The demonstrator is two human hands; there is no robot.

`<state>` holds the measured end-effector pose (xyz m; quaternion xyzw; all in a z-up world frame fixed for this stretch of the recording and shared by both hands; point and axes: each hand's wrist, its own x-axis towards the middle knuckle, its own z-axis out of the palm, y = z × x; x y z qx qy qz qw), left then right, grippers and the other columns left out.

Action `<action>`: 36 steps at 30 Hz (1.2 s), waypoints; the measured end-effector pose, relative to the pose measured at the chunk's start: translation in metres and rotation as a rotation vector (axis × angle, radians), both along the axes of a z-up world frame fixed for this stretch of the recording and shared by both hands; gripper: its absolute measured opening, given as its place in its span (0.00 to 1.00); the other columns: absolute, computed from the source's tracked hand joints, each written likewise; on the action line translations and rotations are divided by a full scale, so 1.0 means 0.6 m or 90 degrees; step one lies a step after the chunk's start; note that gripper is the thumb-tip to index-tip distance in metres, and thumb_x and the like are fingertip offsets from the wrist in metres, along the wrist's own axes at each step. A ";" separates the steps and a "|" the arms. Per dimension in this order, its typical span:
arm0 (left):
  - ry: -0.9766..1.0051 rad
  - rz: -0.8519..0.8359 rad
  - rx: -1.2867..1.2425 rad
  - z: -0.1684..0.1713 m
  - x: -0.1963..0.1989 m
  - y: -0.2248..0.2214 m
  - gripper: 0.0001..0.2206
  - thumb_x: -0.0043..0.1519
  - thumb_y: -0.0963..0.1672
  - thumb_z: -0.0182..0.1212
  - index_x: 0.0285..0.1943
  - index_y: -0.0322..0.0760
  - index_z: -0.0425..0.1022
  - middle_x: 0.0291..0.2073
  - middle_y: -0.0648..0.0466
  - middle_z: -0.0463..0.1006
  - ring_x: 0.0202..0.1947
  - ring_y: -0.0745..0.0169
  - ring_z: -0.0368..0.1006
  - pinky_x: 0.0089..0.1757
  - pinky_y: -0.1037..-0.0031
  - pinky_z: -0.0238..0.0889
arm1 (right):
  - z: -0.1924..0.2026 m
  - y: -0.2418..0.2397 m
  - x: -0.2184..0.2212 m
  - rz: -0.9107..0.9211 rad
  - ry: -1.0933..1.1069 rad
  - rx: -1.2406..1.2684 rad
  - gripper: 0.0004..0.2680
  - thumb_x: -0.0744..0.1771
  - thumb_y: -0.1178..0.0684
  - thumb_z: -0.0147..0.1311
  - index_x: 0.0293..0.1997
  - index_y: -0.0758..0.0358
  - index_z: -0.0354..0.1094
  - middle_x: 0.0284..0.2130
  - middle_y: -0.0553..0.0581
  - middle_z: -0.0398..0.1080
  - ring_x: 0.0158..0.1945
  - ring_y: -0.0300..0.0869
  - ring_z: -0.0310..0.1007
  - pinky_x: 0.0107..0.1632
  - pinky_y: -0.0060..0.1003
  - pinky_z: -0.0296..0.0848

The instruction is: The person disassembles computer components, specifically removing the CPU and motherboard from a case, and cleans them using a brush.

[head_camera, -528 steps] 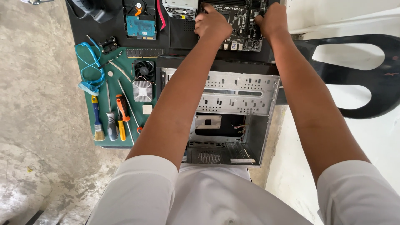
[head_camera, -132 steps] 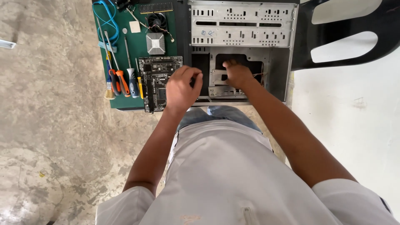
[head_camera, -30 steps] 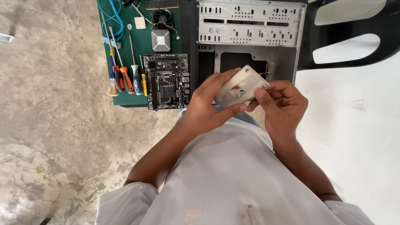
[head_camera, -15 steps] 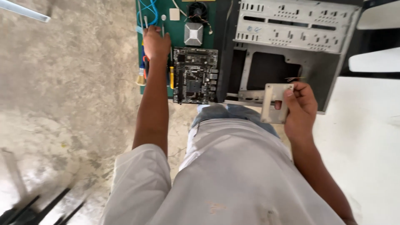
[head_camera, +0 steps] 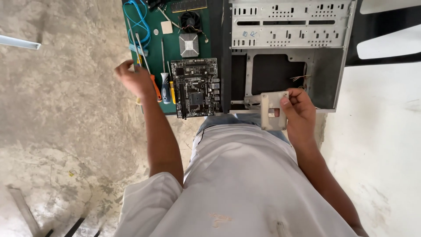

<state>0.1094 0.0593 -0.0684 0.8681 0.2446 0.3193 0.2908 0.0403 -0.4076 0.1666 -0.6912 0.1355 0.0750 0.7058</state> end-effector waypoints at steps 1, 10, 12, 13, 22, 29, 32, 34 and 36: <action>0.070 0.069 0.072 -0.003 -0.024 0.022 0.13 0.44 0.37 0.67 0.36 0.41 0.75 0.34 0.51 0.72 0.37 0.45 0.75 0.41 0.64 0.69 | 0.003 -0.001 0.001 0.003 0.002 -0.002 0.05 0.71 0.58 0.50 0.50 0.68 0.63 0.29 0.58 0.68 0.28 0.42 0.73 0.25 0.30 0.68; 0.466 0.000 -0.008 -0.053 -0.107 0.080 0.10 0.66 0.49 0.61 0.39 0.41 0.78 0.32 0.52 0.75 0.36 0.45 0.77 0.40 0.58 0.70 | -0.004 0.014 0.018 0.031 -0.004 -0.005 0.05 0.72 0.58 0.49 0.50 0.68 0.63 0.29 0.58 0.67 0.28 0.41 0.73 0.27 0.29 0.68; 0.470 0.017 0.015 -0.062 -0.109 0.075 0.11 0.69 0.49 0.55 0.39 0.39 0.75 0.34 0.51 0.73 0.37 0.43 0.76 0.40 0.56 0.70 | -0.011 0.020 0.025 0.032 -0.011 0.008 0.04 0.71 0.58 0.49 0.49 0.68 0.63 0.28 0.57 0.67 0.28 0.40 0.72 0.27 0.28 0.68; 0.428 0.027 0.015 -0.070 -0.110 0.076 0.11 0.69 0.47 0.52 0.38 0.38 0.73 0.33 0.49 0.73 0.36 0.39 0.76 0.39 0.54 0.69 | -0.016 0.022 0.029 0.042 -0.021 0.002 0.05 0.71 0.58 0.50 0.49 0.68 0.64 0.28 0.59 0.68 0.28 0.41 0.73 0.26 0.29 0.68; 0.161 0.038 -0.256 0.187 -0.070 -0.042 0.07 0.67 0.47 0.49 0.40 0.45 0.70 0.26 0.59 0.75 0.29 0.59 0.77 0.36 0.70 0.70 | 0.006 0.035 0.040 -0.006 -0.014 0.050 0.05 0.71 0.58 0.50 0.48 0.69 0.65 0.27 0.59 0.70 0.26 0.41 0.73 0.26 0.30 0.69; 0.319 -0.600 -0.399 0.518 -0.100 -0.437 0.49 0.35 0.64 0.73 0.55 0.30 0.60 0.39 0.43 0.72 0.41 0.37 0.77 0.43 0.58 0.71 | 0.035 0.063 0.004 -0.024 0.033 0.075 0.07 0.68 0.58 0.57 0.47 0.69 0.65 0.28 0.56 0.71 0.27 0.38 0.74 0.29 0.29 0.73; 0.323 -0.605 -0.283 0.483 -0.126 -0.525 0.44 0.36 0.66 0.68 0.49 0.36 0.61 0.33 0.56 0.69 0.30 0.51 0.79 0.36 0.66 0.72 | 0.052 0.015 -0.010 -0.066 0.038 0.121 0.06 0.69 0.54 0.55 0.46 0.65 0.66 0.28 0.54 0.68 0.29 0.35 0.72 0.29 0.28 0.71; 0.313 -0.657 -0.204 0.467 -0.132 -0.559 0.37 0.42 0.61 0.68 0.49 0.37 0.60 0.35 0.55 0.66 0.25 0.50 0.76 0.31 0.66 0.72 | 0.076 -0.041 -0.026 -0.014 -0.008 0.141 0.14 0.70 0.45 0.48 0.47 0.70 0.66 0.31 0.58 0.70 0.32 0.40 0.74 0.31 0.32 0.74; 0.306 -0.719 -0.123 0.450 -0.137 -0.596 0.31 0.48 0.56 0.69 0.49 0.38 0.59 0.37 0.55 0.64 0.20 0.48 0.74 0.27 0.66 0.71 | 0.079 -0.103 -0.051 0.026 -0.056 0.159 0.23 0.70 0.35 0.42 0.48 0.75 0.65 0.34 0.63 0.71 0.34 0.44 0.76 0.33 0.36 0.77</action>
